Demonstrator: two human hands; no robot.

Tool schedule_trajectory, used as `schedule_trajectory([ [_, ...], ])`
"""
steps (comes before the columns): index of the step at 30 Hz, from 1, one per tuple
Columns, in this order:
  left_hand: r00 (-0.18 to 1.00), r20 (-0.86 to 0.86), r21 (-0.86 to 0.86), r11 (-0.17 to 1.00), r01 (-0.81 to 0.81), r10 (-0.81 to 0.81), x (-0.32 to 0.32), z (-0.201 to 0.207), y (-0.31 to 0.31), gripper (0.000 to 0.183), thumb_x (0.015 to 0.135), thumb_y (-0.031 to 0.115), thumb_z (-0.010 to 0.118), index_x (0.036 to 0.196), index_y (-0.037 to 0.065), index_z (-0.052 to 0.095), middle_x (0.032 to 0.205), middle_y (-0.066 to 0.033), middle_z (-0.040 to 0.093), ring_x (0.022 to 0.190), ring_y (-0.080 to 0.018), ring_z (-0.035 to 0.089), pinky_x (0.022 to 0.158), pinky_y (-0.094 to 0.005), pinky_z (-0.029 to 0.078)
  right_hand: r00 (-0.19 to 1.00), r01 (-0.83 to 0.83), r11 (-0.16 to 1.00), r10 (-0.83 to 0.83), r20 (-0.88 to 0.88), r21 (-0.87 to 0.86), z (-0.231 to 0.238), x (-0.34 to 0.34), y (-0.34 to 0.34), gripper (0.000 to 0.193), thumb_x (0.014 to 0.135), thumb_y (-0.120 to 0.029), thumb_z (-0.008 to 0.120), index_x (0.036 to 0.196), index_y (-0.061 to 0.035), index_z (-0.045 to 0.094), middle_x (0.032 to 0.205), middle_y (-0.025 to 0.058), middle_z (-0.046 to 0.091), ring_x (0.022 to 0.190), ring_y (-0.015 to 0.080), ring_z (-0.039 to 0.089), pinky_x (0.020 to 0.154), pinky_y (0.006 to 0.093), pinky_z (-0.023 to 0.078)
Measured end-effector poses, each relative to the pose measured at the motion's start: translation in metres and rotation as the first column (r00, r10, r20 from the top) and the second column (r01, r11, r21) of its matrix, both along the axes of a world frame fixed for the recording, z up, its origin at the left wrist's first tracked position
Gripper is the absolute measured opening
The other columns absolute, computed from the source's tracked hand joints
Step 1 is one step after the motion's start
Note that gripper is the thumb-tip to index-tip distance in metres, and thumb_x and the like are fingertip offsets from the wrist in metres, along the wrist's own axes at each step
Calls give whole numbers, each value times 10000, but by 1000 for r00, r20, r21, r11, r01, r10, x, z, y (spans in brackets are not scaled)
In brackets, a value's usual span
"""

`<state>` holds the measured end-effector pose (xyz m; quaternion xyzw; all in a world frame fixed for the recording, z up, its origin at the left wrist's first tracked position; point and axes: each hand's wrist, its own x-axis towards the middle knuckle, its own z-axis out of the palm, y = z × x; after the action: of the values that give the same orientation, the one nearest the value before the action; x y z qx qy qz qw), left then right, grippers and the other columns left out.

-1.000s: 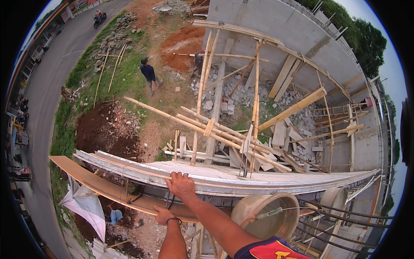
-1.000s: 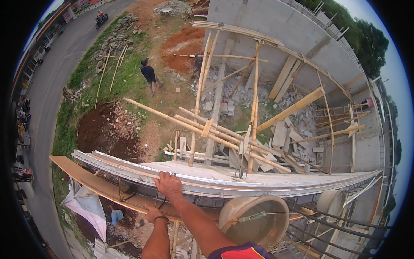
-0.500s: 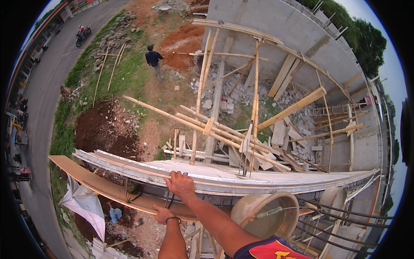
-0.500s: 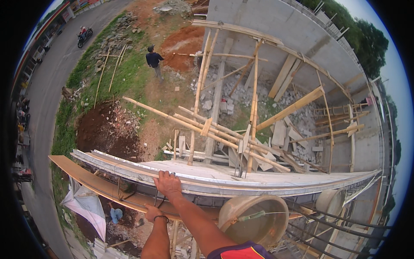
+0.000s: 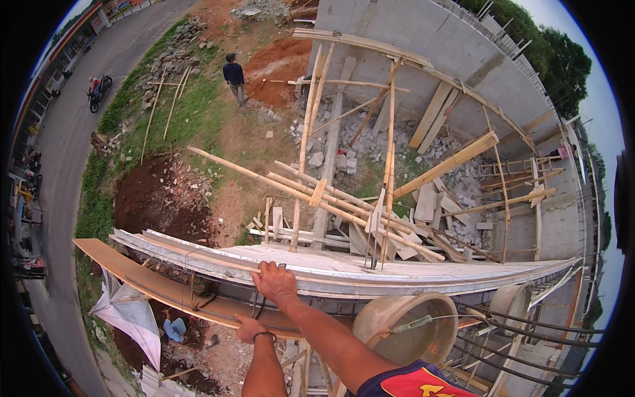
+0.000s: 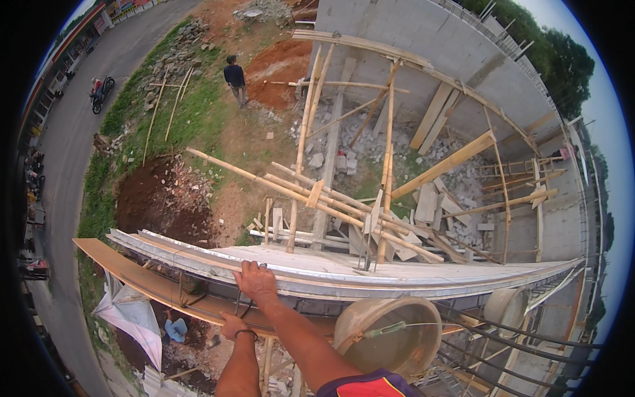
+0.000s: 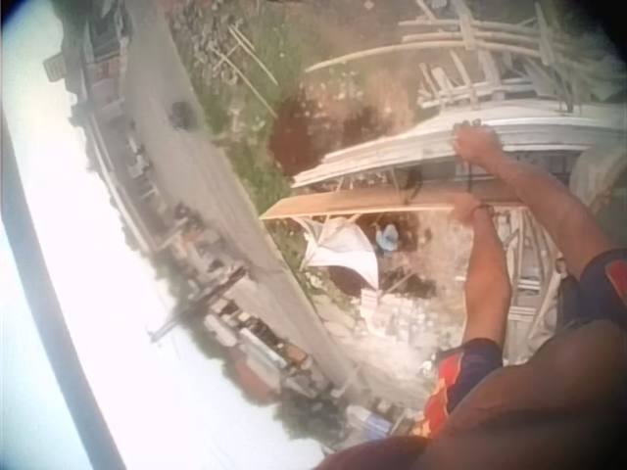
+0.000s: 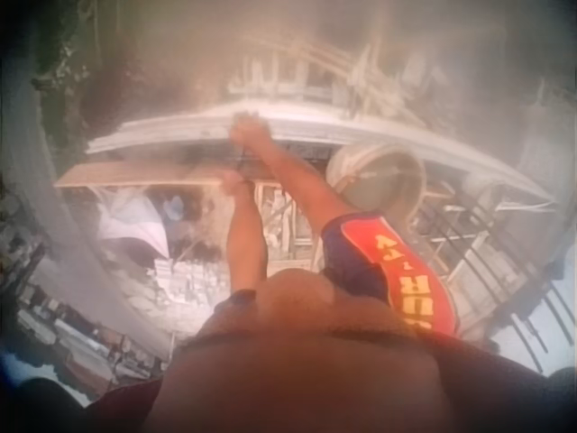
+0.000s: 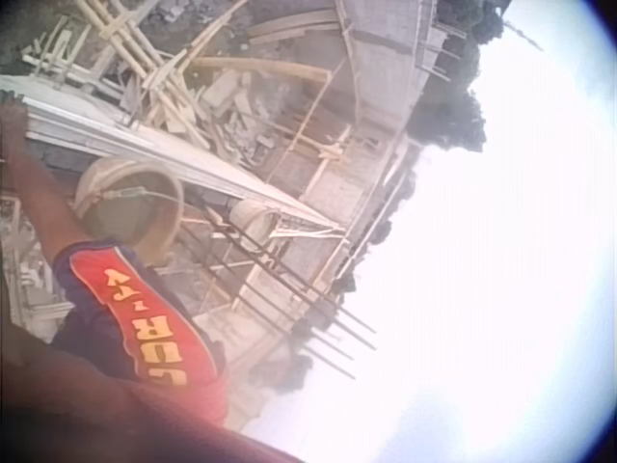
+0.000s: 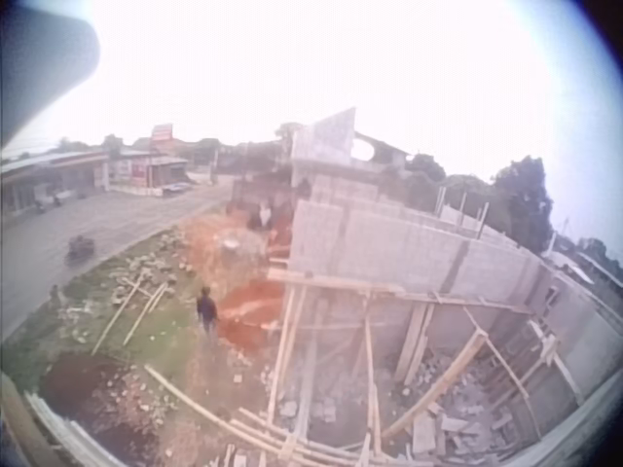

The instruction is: The person places white concrete blocks onto a rebar-reinforced beam at a construction site. They adjust the blocks and use a trowel to tap them into position.

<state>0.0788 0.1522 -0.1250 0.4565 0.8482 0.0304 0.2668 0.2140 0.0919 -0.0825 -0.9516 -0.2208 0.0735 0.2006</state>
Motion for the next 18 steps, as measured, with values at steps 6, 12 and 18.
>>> schedule_trajectory([
  [6,1000,-3,14,1000,-19,19,3,5,-1,702,885,552,559,990,-134,667,957,-309,680,882,-447,674,797,-517,538,1000,0,1000,1,13,-13,-1,0,0,389,922,-477,574,941,-90,612,827,106,642,701,295,681,605,430,549],
  [12,999,10,20,999,-31,31,3,4,-2,692,876,544,572,982,-133,666,954,-315,677,878,-449,673,803,-512,539,1000,-5,1000,6,23,-11,-2,0,-1,383,919,-470,582,936,-87,609,821,104,639,697,293,678,606,424,547],
  [18,1000,16,-23,1000,-13,13,7,15,-2,702,905,549,540,1032,-132,655,1030,-309,665,942,-447,661,837,-510,532,1000,-2,1000,2,8,-9,-2,0,-1,385,919,-468,581,942,-85,609,821,105,640,700,290,678,607,424,545],
])
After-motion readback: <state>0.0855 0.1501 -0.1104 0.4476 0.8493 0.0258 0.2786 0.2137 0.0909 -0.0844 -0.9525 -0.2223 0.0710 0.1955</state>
